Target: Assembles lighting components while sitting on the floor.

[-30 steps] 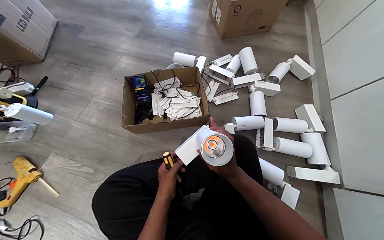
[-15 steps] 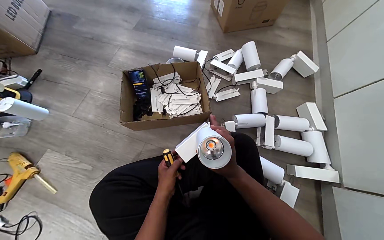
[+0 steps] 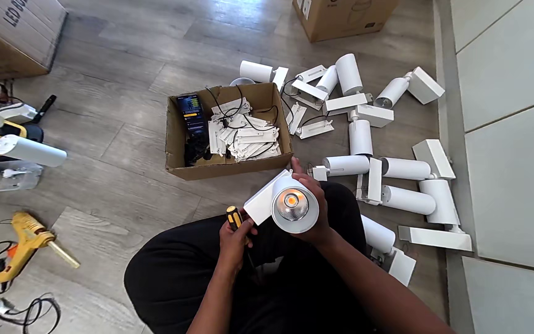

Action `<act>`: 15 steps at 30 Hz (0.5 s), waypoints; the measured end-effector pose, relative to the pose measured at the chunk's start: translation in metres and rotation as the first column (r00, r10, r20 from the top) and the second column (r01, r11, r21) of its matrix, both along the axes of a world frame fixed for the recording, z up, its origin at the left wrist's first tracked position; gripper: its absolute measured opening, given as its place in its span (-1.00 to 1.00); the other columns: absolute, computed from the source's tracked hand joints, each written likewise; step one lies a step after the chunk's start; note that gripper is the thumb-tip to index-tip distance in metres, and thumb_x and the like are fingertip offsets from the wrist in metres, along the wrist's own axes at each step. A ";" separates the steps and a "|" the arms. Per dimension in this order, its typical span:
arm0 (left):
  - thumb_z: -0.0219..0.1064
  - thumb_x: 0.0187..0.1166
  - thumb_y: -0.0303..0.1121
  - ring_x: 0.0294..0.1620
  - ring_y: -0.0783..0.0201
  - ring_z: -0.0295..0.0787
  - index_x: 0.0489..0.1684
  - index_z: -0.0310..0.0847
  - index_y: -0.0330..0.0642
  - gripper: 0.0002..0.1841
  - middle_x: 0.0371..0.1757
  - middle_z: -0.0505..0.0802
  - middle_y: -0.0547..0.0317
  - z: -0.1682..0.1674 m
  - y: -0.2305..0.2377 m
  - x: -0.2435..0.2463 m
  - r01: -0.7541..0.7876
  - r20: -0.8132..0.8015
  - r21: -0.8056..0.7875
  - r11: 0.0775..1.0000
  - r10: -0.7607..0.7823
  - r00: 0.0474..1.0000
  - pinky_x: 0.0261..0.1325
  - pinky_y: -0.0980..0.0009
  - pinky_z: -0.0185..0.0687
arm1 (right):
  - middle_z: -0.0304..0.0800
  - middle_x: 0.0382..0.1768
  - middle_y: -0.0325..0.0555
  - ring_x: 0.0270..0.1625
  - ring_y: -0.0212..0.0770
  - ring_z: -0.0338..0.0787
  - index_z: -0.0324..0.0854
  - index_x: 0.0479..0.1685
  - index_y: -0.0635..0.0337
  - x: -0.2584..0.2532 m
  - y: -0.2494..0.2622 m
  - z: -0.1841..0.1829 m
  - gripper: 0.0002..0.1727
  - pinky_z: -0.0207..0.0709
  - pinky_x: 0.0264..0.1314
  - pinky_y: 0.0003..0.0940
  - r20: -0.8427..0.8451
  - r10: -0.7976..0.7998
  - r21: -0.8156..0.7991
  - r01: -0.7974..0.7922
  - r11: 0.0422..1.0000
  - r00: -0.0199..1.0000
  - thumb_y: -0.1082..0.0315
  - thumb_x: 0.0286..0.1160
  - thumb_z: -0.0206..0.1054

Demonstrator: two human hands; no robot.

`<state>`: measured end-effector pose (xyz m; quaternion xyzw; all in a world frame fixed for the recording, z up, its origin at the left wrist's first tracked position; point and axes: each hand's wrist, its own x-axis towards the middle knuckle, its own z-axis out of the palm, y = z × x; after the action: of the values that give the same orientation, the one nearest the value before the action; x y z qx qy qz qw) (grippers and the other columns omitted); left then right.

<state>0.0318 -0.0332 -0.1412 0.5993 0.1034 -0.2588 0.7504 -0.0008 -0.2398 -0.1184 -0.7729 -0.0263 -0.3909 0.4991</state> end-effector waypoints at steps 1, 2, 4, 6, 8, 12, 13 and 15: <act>0.33 0.53 -0.54 -0.62 0.27 0.72 0.24 0.62 -0.45 -0.67 -0.32 0.87 -0.11 0.000 0.000 0.000 -0.001 -0.001 -0.002 1.000 0.001 1.000 -0.72 0.50 0.53 | 0.68 0.37 0.19 0.56 0.23 0.58 0.45 0.46 0.05 0.000 0.000 0.000 -0.06 0.60 0.53 0.19 0.001 0.003 -0.003 -0.003 1.000 1.000 0.03 -0.08 0.78; 0.33 0.53 -0.54 -0.62 0.28 0.72 0.24 0.62 -0.45 -0.67 -0.32 0.87 -0.11 0.000 0.000 0.000 -0.001 0.001 -0.004 1.000 0.001 1.000 -0.72 0.50 0.53 | 0.67 0.38 0.17 0.57 0.22 0.57 0.44 0.48 0.02 0.000 0.000 0.000 -0.06 0.59 0.54 0.20 0.004 0.006 -0.008 -0.005 1.000 1.000 0.00 -0.06 0.76; 0.33 0.52 -0.54 -0.62 0.29 0.72 0.24 0.62 -0.45 -0.67 -0.32 0.87 -0.10 0.000 0.000 0.000 -0.005 0.002 -0.007 1.000 0.005 1.000 -0.72 0.51 0.53 | 0.68 0.38 0.14 0.57 0.21 0.57 0.43 0.50 -0.02 0.000 -0.001 0.000 -0.06 0.56 0.55 0.21 0.013 0.009 -0.018 -0.009 1.000 1.000 -0.05 -0.04 0.73; 0.33 0.51 -0.55 -0.63 0.30 0.71 0.25 0.62 -0.45 -0.66 -0.31 0.87 -0.10 0.000 0.000 0.000 -0.010 0.000 -0.012 1.000 0.010 1.000 -0.73 0.51 0.53 | 0.67 0.38 0.12 0.55 0.18 0.58 0.43 0.51 -0.04 0.000 0.000 -0.001 -0.06 0.57 0.54 0.18 0.019 0.008 -0.024 -0.007 1.000 1.000 -0.06 -0.03 0.73; 0.33 0.51 -0.54 -0.62 0.28 0.71 0.27 0.61 -0.44 -0.64 -0.29 0.87 -0.11 -0.001 0.001 0.000 -0.007 -0.001 -0.010 1.000 0.007 1.000 -0.72 0.50 0.54 | 0.67 0.38 0.11 0.54 0.17 0.59 0.42 0.50 -0.05 0.000 0.000 -0.001 -0.07 0.57 0.53 0.18 0.019 0.001 -0.033 0.000 0.999 1.000 -0.06 -0.03 0.72; 0.32 0.50 -0.54 -0.64 0.29 0.71 0.23 0.60 -0.44 -0.66 -0.34 0.87 -0.10 -0.001 0.000 0.000 -0.010 -0.002 -0.009 1.000 0.010 1.000 -0.72 0.51 0.53 | 0.67 0.34 0.07 0.46 0.08 0.64 0.44 0.49 -0.03 0.000 0.000 -0.001 -0.08 0.61 0.47 0.09 0.008 -0.027 -0.073 0.027 0.997 1.000 -0.10 -0.01 0.70; 0.31 0.50 -0.54 -0.65 0.30 0.71 0.22 0.59 -0.44 -0.66 -0.35 0.87 -0.09 -0.002 0.000 0.000 -0.010 0.000 -0.009 1.000 0.010 1.000 -0.73 0.51 0.54 | 0.68 0.34 0.06 0.44 0.06 0.65 0.44 0.49 -0.02 0.000 -0.001 -0.001 -0.07 0.61 0.47 0.08 0.005 -0.031 -0.082 0.032 0.996 0.999 -0.12 -0.01 0.69; 0.32 0.48 -0.53 -0.67 0.31 0.70 0.22 0.60 -0.44 -0.66 -0.38 0.87 -0.07 -0.002 0.000 0.001 -0.007 0.005 -0.003 1.000 0.007 1.000 -0.73 0.51 0.53 | 0.69 0.31 0.05 0.41 0.01 0.67 0.45 0.50 -0.02 -0.001 -0.001 -0.001 -0.06 0.60 0.47 0.05 -0.006 -0.037 -0.099 0.037 0.994 0.999 -0.17 -0.01 0.67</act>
<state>0.0323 -0.0329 -0.1427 0.5985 0.1030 -0.2549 0.7525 -0.0013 -0.2410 -0.1191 -0.7986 -0.0293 -0.3952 0.4530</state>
